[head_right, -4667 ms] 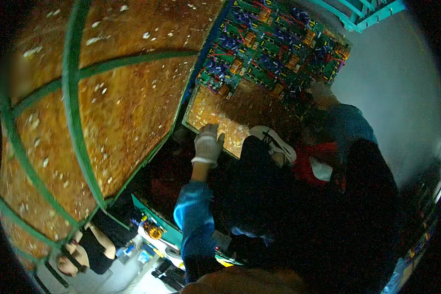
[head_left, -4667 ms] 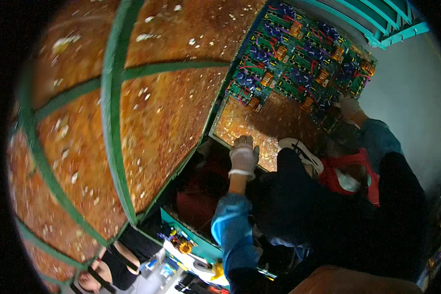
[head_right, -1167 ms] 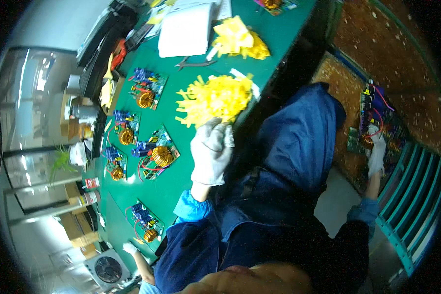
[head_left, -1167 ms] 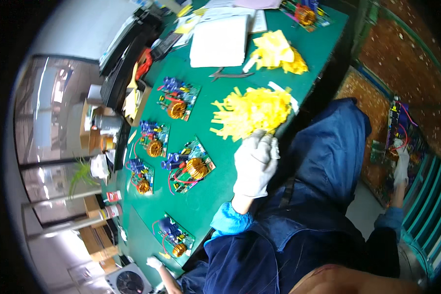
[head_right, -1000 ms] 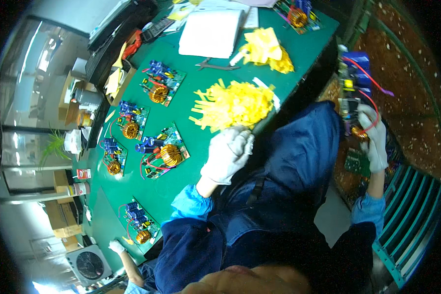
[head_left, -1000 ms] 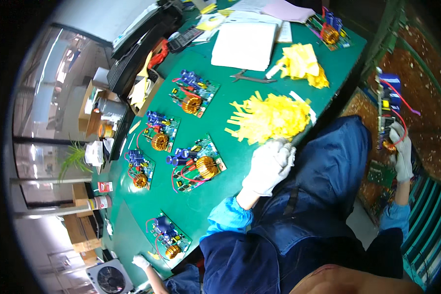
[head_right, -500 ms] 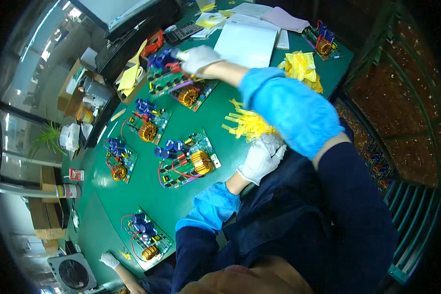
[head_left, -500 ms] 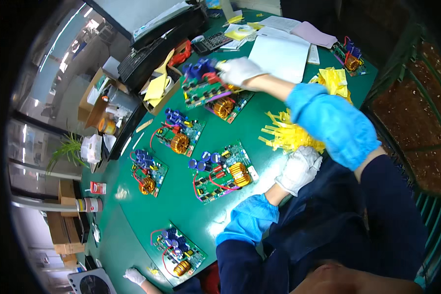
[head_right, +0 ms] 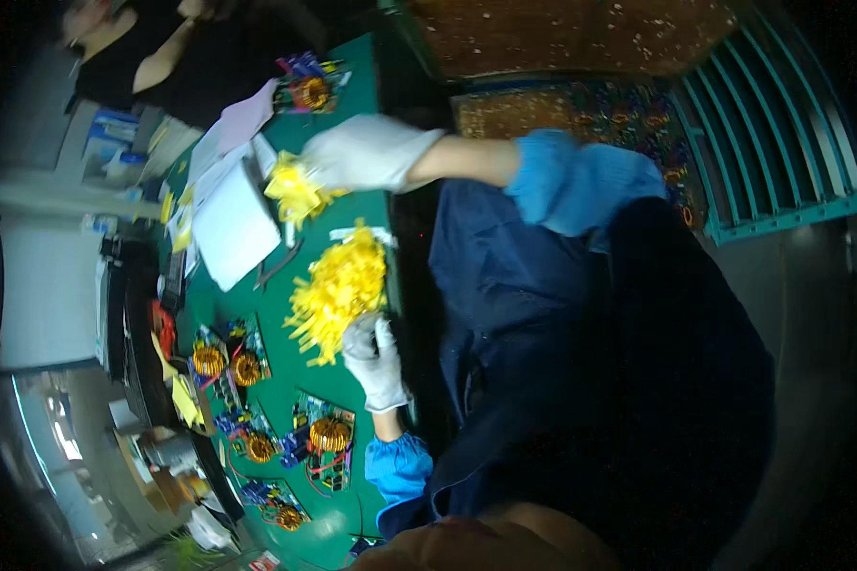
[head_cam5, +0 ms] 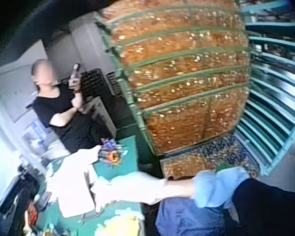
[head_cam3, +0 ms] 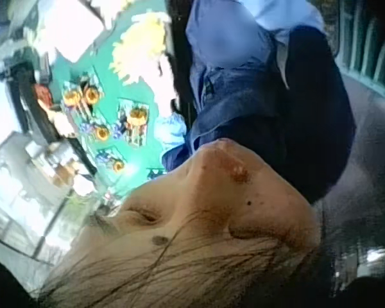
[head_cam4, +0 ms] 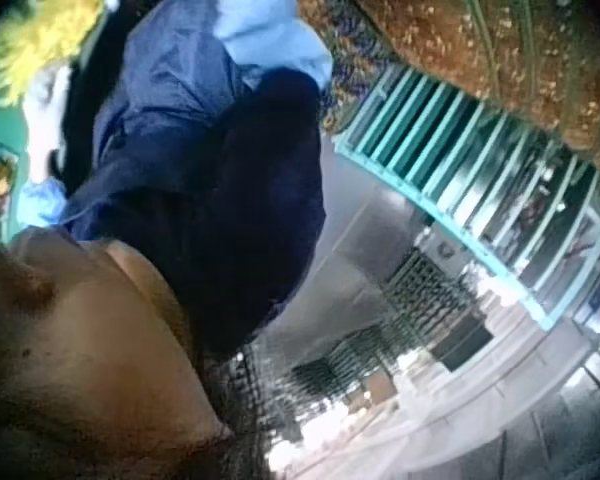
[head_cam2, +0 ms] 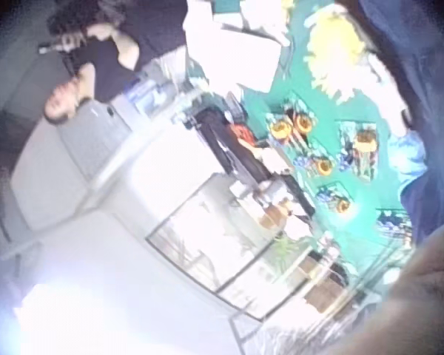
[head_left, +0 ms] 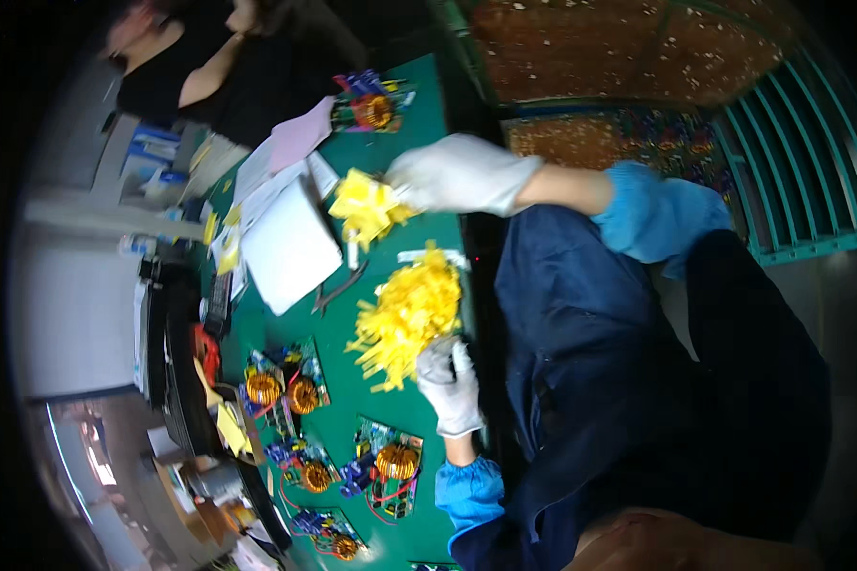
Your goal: The person trims components on circuit boards using a small blade, transfers circuit boards to a rack, and applies strips of yellow tape onto circuit boards by hand.
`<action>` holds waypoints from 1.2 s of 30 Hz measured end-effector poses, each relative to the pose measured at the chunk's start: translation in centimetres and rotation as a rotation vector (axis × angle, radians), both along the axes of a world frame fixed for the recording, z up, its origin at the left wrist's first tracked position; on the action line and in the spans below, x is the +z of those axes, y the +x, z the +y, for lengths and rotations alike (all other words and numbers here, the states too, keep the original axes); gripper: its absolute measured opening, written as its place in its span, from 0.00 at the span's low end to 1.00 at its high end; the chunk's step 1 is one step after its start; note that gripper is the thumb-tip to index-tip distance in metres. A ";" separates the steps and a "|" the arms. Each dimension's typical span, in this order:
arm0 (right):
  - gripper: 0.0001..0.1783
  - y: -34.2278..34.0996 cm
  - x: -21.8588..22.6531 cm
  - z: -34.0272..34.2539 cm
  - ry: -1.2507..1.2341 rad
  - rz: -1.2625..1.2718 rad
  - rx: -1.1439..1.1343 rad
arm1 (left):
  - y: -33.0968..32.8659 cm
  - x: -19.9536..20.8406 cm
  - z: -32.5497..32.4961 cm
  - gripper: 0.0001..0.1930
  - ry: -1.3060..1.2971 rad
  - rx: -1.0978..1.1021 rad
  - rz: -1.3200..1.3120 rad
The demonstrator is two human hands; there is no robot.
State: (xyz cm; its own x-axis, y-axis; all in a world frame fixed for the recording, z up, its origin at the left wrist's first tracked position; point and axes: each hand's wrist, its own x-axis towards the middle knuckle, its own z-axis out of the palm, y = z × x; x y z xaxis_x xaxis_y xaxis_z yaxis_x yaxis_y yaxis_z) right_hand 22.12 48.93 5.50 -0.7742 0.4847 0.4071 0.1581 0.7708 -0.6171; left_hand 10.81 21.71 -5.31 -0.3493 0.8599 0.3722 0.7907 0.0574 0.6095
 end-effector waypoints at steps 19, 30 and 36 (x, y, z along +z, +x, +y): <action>0.22 1.1 -2.7 -5.9 -0.682 -0.195 0.447 | 1.3 4.2 -10.2 0.20 -0.011 1.116 0.601; 0.20 -2.7 -2.9 -14.7 -0.422 -0.092 0.578 | -2.6 1.9 -13.0 0.23 -0.379 1.248 0.505; 0.19 -3.2 -4.7 -16.1 -0.578 -0.283 0.520 | -0.4 3.2 -13.0 0.20 -0.186 0.977 0.177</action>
State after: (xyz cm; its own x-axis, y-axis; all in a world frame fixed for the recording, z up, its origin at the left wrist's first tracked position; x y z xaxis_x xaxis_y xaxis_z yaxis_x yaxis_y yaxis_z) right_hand 18.88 32.82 0.79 -0.9931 0.1099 -0.0406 0.0781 0.3620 -0.9289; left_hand 10.43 8.69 -2.10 -0.8845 0.2764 0.3757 0.4247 0.8105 0.4035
